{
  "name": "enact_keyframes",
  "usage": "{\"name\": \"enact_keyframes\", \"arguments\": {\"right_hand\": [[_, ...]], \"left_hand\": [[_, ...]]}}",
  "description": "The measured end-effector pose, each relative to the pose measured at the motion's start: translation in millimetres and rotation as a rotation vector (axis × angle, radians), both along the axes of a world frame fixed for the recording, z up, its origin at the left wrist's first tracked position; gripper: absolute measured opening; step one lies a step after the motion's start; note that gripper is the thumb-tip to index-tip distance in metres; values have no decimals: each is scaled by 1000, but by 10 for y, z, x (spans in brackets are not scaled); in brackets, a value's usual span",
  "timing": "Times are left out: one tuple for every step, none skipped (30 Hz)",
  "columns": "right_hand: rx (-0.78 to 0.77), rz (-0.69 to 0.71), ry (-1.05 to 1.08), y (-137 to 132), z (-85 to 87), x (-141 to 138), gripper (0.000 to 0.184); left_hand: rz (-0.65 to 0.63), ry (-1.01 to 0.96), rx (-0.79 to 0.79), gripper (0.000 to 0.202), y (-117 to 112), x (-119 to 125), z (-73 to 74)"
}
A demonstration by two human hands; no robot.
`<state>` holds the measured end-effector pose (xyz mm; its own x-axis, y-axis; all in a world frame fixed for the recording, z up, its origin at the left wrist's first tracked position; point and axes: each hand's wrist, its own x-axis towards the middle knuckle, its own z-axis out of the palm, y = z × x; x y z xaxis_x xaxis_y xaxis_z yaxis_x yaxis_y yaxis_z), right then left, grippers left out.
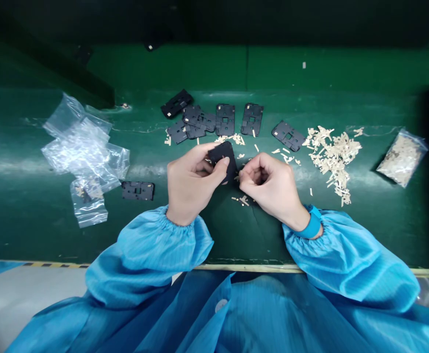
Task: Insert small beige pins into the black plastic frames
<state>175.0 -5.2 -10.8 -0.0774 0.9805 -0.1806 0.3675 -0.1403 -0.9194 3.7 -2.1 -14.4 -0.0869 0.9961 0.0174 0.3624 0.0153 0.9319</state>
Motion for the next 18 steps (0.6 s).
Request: {"name": "enact_keyframes", "arguments": {"right_hand": [[3,4,1,-1,-3,1,12],[6,9,4,-1,-5,2,11],[9,15,8,-3,-7,4,11],[12,19,10,-4,-9,6,11],[14,22,11,-5,-9,7,11],[16,24,11,-5,-9,8,11],[17,24,9,-5,-8,8,11],[16,24,6,-5,-6,8,12],[13,23,1,-5,-3,8,12],[6,25,-5,-4,1,8,12],[0,25,-10,-4,4,7,13],[-6,26,-15,-4,8,7,13],[-12,27,-17,-5,12,6,13],[-15,28,-16,-5,16,5,13],[-17,28,-11,-4,19,5,12],[-18,28,-3,-2,23,4,12],[-23,29,7,1,26,3,11],[-31,30,18,5,30,3,11]], "left_hand": [[0,-2,-2,24,-1,0,-1],[0,-3,-2,24,-1,1,-2],[1,-3,-2,24,-1,1,-3],[2,-1,-2,24,-1,1,-4],[2,2,-1,24,-1,1,-5],[1,4,-3,24,0,1,-5],[0,5,-4,24,1,0,-6],[-1,4,-3,24,1,0,-6],[-2,2,-2,24,2,-1,-5],[-4,-1,-2,24,3,-1,-4],[-5,-2,-2,24,3,-2,-3],[-7,0,-5,24,3,-2,-2],[-9,2,-8,24,3,-2,0],[-10,3,-10,24,2,-1,0],[-9,3,-10,24,2,0,1],[-7,1,-7,24,1,0,0],[-6,-3,-5,24,1,1,-1],[-5,-7,-4,24,2,1,-3]]}}
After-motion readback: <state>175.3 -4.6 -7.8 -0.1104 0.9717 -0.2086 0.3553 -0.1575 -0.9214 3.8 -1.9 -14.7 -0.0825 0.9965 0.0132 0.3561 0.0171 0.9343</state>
